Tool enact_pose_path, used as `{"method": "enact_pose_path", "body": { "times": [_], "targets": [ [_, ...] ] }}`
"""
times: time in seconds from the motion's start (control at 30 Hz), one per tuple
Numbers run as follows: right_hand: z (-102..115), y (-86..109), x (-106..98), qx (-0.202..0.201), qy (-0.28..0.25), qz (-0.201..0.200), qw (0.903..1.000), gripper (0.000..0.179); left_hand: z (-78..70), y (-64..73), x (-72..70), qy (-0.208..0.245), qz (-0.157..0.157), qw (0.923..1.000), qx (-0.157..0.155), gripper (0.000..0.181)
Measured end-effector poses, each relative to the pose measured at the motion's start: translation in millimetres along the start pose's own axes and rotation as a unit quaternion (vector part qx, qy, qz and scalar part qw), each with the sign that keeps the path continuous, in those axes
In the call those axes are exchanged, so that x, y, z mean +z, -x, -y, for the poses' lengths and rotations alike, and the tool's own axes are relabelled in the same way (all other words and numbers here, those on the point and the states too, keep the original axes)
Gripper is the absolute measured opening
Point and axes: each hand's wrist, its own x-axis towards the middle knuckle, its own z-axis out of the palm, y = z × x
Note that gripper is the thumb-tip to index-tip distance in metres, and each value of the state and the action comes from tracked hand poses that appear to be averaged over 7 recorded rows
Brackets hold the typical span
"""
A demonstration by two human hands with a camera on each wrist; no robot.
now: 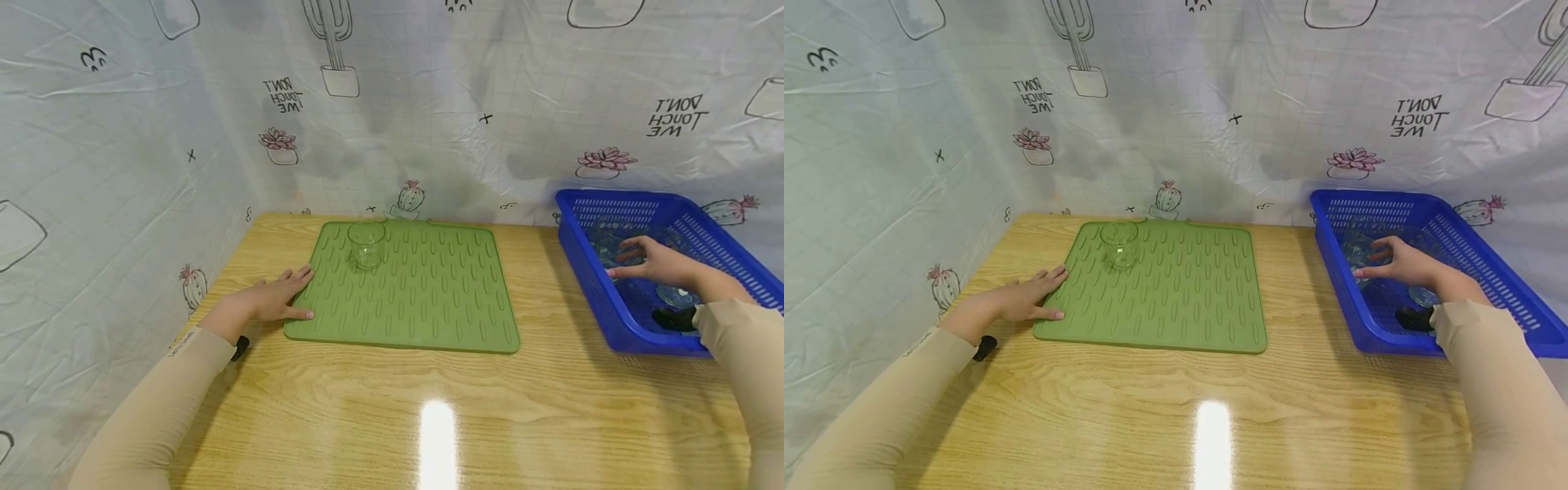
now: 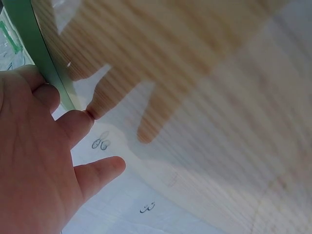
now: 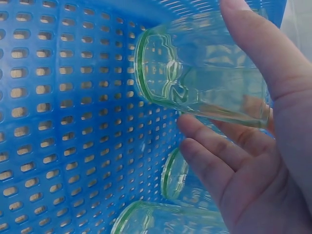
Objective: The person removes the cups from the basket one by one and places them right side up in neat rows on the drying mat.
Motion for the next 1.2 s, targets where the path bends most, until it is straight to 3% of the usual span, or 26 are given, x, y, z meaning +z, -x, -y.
{"method": "enact_pose_path", "body": {
  "times": [0.7, 1.2],
  "targets": [
    [7, 10.2, -9, -0.026, -0.03, -0.048, 0.9981, 0.09, -2.4, 2.6, 0.4, 0.007, 0.0, 1.0, -0.001, 0.101],
    [12, 22.2, -20, -0.036, -0.048, -0.104, 0.9927, 0.088, -5.6, 3.7, -1.2, 0.006, 0.003, 1.0, -0.003, 0.1]
  ]
}}
